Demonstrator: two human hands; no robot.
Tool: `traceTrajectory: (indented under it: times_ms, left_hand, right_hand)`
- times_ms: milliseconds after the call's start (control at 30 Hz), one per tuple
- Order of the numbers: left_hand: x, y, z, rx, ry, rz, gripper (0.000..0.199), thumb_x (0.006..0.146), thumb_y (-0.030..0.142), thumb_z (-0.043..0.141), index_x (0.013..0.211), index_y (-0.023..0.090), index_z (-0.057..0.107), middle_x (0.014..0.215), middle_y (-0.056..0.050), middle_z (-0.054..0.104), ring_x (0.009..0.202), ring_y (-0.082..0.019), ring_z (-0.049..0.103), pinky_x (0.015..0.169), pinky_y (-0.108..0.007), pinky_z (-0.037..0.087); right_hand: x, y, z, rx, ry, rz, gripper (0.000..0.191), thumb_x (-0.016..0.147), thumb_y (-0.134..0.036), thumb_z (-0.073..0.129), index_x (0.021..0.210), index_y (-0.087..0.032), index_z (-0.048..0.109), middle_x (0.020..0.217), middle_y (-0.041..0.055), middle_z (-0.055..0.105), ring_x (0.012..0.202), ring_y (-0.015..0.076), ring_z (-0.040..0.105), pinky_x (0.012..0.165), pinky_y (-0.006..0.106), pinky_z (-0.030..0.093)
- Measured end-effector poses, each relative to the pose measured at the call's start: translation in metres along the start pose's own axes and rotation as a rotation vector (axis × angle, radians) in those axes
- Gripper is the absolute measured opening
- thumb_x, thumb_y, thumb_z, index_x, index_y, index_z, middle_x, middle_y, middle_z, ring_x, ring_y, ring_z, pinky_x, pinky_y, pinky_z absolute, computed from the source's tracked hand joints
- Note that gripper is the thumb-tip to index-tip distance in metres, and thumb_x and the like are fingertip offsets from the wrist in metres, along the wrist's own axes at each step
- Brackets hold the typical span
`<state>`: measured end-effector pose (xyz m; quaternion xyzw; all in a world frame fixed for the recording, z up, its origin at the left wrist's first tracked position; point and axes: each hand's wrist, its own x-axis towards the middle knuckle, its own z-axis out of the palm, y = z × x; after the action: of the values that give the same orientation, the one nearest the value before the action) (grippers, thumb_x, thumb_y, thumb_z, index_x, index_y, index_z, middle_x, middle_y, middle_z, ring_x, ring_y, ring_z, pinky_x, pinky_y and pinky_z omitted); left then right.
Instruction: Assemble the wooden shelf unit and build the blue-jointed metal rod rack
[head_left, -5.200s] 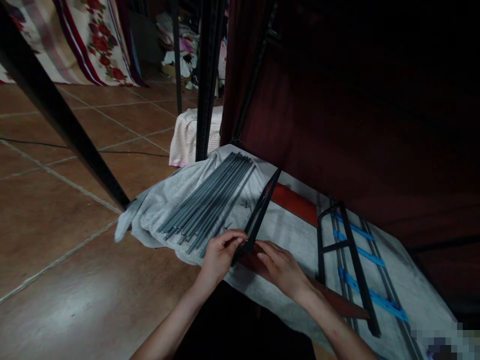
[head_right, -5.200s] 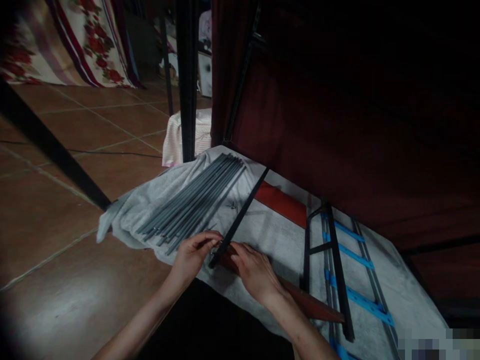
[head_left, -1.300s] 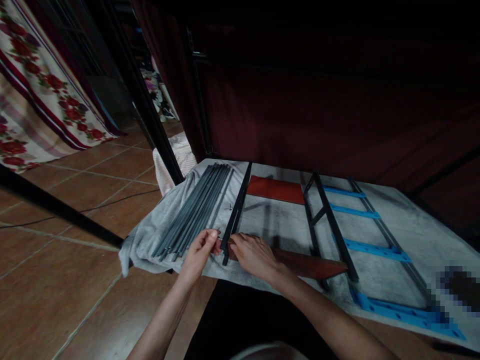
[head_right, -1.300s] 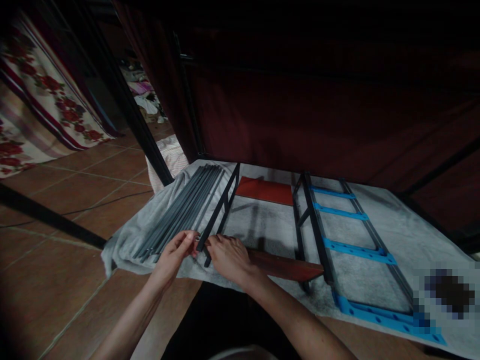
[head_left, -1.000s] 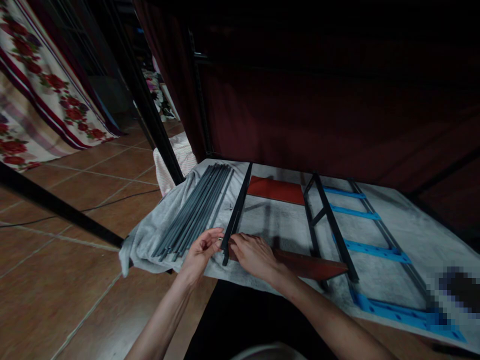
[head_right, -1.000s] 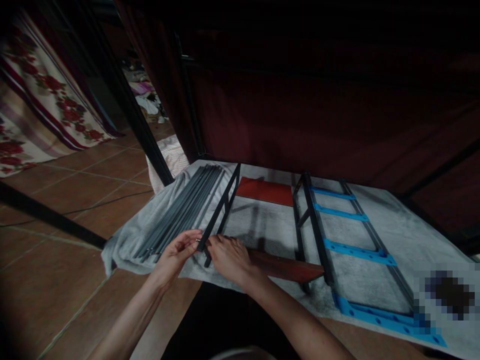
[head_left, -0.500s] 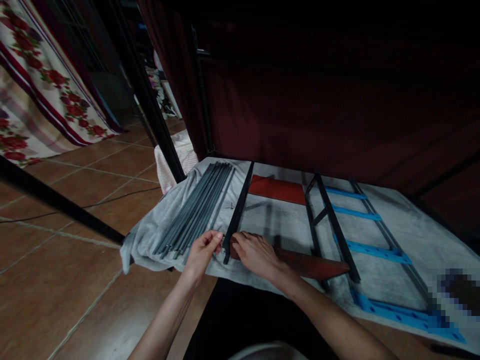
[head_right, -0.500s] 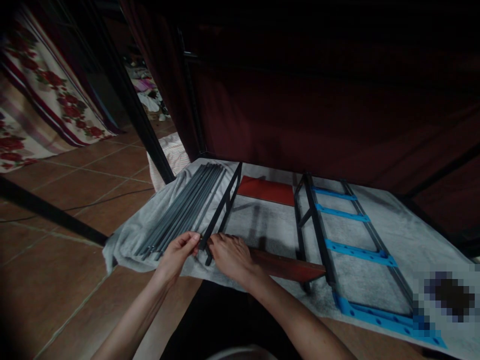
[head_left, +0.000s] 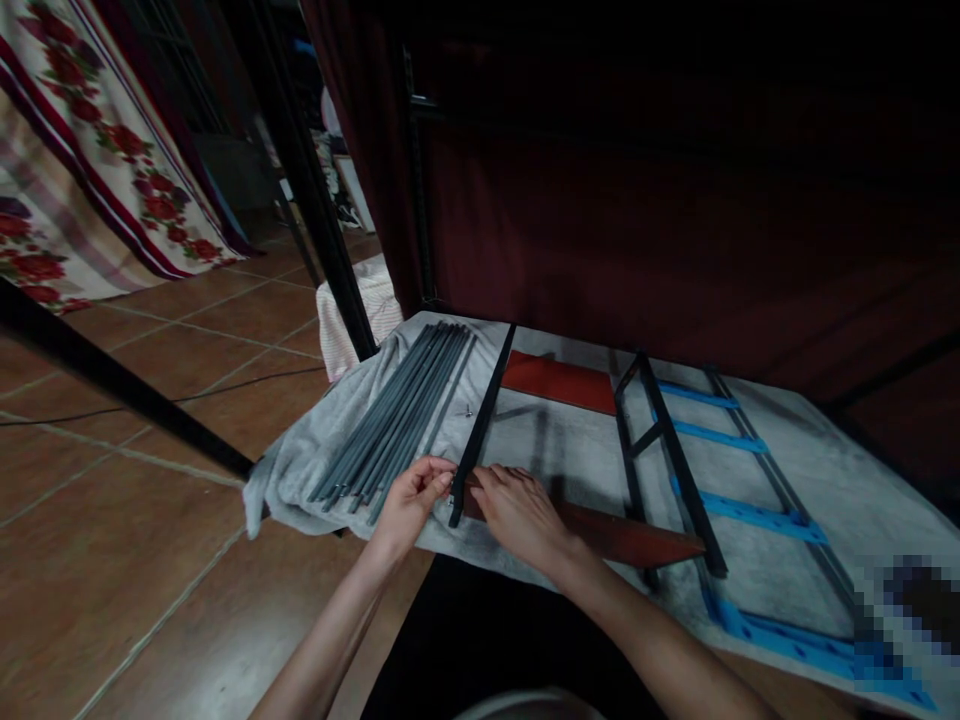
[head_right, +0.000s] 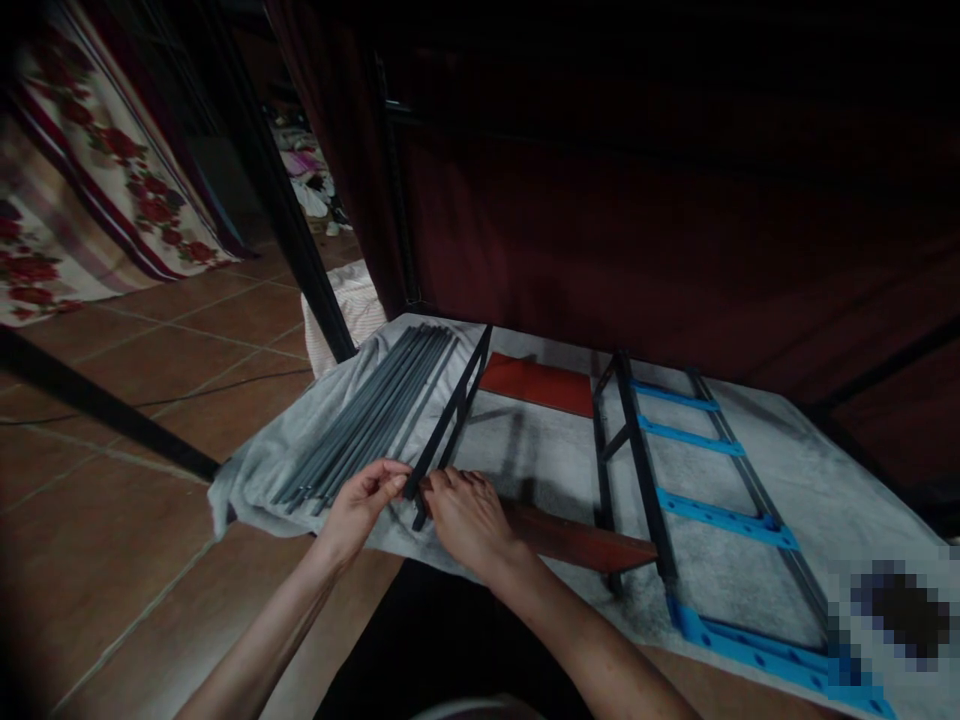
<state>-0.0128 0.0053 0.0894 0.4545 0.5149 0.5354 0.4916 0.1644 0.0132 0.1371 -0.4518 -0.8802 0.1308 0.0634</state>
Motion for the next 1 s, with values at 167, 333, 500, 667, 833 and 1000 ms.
traceTrajectory:
  times_ms: [167, 333, 500, 667, 833, 1000]
  left_hand:
    - [0.001, -0.003, 0.003, -0.028, 0.015, -0.054, 0.033, 0.078, 0.049, 0.07, 0.084, 0.017, 0.063, 0.066, 0.003, 0.055, 0.061, -0.011, 0.049, 0.06, -0.023, 0.041]
    - [0.002, -0.005, 0.003, -0.022, -0.029, 0.004, 0.03, 0.076, 0.046, 0.071, 0.079, 0.017, 0.061, 0.065, 0.004, 0.053, 0.061, -0.01, 0.046, 0.059, -0.022, 0.039]
    - [0.0, 0.0, 0.001, -0.016, -0.04, -0.007, 0.032, 0.08, 0.049, 0.066, 0.089, 0.018, 0.061, 0.075, 0.002, 0.059, 0.067, -0.012, 0.052, 0.063, -0.024, 0.042]
    - [0.005, -0.009, 0.001, 0.038, -0.039, 0.019, 0.035, 0.08, 0.05, 0.065, 0.07, 0.019, 0.053, 0.057, 0.006, 0.042, 0.055, -0.01, 0.038, 0.054, -0.023, 0.032]
    - [0.005, -0.008, -0.003, 0.005, -0.104, 0.026, 0.034, 0.081, 0.052, 0.064, 0.084, 0.018, 0.06, 0.072, 0.002, 0.055, 0.065, -0.012, 0.049, 0.062, -0.025, 0.04]
    - [0.007, -0.011, 0.002, 0.065, -0.078, 0.009, 0.041, 0.084, 0.055, 0.06, 0.067, 0.02, 0.047, 0.059, 0.006, 0.037, 0.056, -0.01, 0.035, 0.056, -0.024, 0.031]
  right_hand:
    - [0.0, 0.0, 0.001, -0.022, 0.006, -0.008, 0.029, 0.102, -0.023, 0.034, 0.119, -0.018, 0.058, 0.111, 0.0095, 0.069, 0.102, 0.0228, 0.065, 0.094, 0.036, 0.044]
    - [-0.001, 0.0, 0.001, -0.035, 0.003, 0.005, 0.029, 0.102, -0.024, 0.034, 0.12, -0.017, 0.057, 0.111, 0.0087, 0.069, 0.102, 0.0234, 0.065, 0.094, 0.037, 0.044]
    - [-0.002, 0.0, 0.001, -0.041, -0.006, 0.019, 0.03, 0.102, -0.024, 0.036, 0.123, -0.017, 0.056, 0.113, 0.0088, 0.069, 0.103, 0.0231, 0.064, 0.095, 0.037, 0.043]
    - [-0.001, 0.0, -0.001, -0.055, -0.019, 0.021, 0.029, 0.102, -0.023, 0.036, 0.123, -0.017, 0.056, 0.115, 0.0097, 0.068, 0.106, 0.0227, 0.064, 0.097, 0.037, 0.042]
    - [-0.001, -0.002, -0.002, -0.061, -0.013, 0.009, 0.027, 0.102, -0.022, 0.037, 0.117, -0.017, 0.058, 0.11, 0.0082, 0.07, 0.102, 0.0231, 0.065, 0.093, 0.037, 0.044]
    - [0.0, -0.002, 0.0, -0.064, -0.006, 0.018, 0.028, 0.102, -0.023, 0.038, 0.122, -0.017, 0.057, 0.114, 0.0084, 0.069, 0.104, 0.0231, 0.065, 0.096, 0.037, 0.043]
